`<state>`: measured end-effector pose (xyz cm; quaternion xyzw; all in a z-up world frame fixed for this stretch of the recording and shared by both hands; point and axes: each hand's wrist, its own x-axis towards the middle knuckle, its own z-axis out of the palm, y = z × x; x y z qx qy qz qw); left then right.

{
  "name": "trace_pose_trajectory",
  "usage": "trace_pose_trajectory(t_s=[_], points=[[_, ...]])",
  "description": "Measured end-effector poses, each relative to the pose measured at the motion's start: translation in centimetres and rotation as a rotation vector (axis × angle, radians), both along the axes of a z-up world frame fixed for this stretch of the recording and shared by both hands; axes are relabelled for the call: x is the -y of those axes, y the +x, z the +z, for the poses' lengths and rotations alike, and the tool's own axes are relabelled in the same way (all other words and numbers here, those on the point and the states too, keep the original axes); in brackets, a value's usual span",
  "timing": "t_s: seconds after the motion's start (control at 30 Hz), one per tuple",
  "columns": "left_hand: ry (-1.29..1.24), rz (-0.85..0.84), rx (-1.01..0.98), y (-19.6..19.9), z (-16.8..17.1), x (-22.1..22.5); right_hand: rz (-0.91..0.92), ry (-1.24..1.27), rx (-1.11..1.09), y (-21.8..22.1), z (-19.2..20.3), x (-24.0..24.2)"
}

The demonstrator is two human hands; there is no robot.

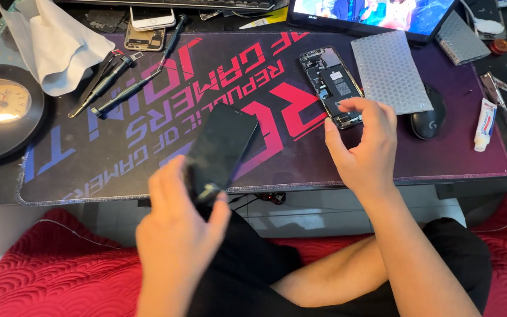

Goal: Disassembling a mobile phone to access internal components using screwdrivers and prying tools.

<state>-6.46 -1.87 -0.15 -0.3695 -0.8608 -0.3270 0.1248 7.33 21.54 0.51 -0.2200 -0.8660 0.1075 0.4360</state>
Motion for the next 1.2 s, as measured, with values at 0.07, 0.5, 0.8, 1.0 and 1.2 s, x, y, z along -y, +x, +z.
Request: trace_pose_trajectory(t_s=[0.07,0.5,0.8,1.0,1.2], points=[[-0.047,-0.014,-0.059,-1.7,0.2,0.9,0.005,-0.007,0.008,-0.1,0.1,0.0],[0.067,0.035,-0.044,-0.6,-0.6,-0.4,0.007,0.030,0.063,-0.4,0.2,0.4],[0.239,0.184,0.334,0.7,2.0,-1.3,0.322,-0.859,-0.042,-0.9,0.5,5.3],[0.345,0.107,0.948,2.7,3.4,-1.1,0.780,-1.558,-0.277,-3.1,-0.7,6.0],[0.380,-0.239,0.593,5.1,4.1,-1.8,0.361,-1.792,-0.289,-3.8,2.4,8.2]])
